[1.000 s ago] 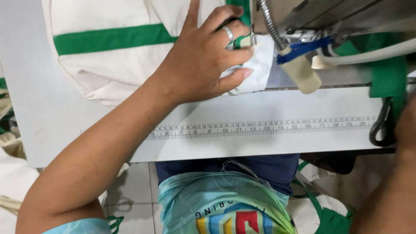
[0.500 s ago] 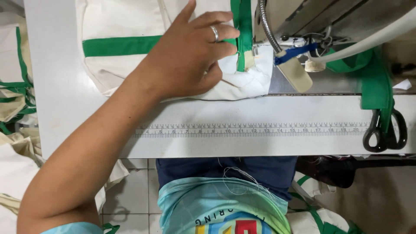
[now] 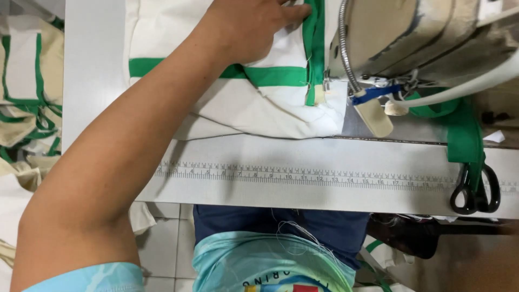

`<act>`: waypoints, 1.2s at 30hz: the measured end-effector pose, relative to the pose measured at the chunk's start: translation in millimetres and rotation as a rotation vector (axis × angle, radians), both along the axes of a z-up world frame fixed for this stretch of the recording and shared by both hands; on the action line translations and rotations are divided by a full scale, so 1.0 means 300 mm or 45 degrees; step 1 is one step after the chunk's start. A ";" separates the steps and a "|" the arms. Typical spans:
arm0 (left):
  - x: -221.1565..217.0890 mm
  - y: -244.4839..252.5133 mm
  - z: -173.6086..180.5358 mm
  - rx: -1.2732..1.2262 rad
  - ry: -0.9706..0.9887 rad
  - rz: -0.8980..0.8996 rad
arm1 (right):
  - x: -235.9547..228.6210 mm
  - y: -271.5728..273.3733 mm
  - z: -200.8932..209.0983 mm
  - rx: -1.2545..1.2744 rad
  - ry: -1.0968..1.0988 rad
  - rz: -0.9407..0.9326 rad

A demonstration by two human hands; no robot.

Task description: Sewing green straps onto a white canvas tote bag using an industrial sewing machine.

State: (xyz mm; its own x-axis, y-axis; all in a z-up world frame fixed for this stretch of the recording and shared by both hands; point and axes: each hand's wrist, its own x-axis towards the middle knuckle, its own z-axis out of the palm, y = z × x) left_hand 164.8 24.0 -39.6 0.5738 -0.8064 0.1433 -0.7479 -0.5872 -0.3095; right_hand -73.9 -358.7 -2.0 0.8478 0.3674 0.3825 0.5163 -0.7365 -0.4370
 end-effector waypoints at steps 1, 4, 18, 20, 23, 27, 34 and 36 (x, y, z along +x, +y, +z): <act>0.005 -0.002 0.006 -0.058 -0.049 -0.031 | 0.020 0.135 -0.015 -0.008 -0.035 0.011; 0.013 0.006 0.008 -0.068 -0.142 -0.071 | 0.075 0.413 -0.062 -0.018 0.122 -0.028; -0.591 0.109 0.450 -0.345 -0.300 -0.562 | 0.089 0.486 -0.138 0.029 0.099 0.001; -0.722 0.093 0.396 -0.332 0.222 -0.666 | 0.068 0.477 -0.167 -0.006 -0.065 0.137; -0.767 0.128 0.267 -0.327 0.358 -0.569 | -0.003 0.500 -0.142 -0.193 -0.176 0.247; -0.804 0.139 0.182 -0.314 0.421 -0.449 | -0.050 0.522 -0.130 -0.437 -0.162 0.167; -0.817 0.147 0.167 -0.295 0.368 -0.388 | -0.077 0.521 -0.132 -0.559 -0.028 0.092; -0.827 0.156 0.176 -0.314 0.357 -0.362 | -0.086 0.524 -0.134 -0.548 -0.032 0.092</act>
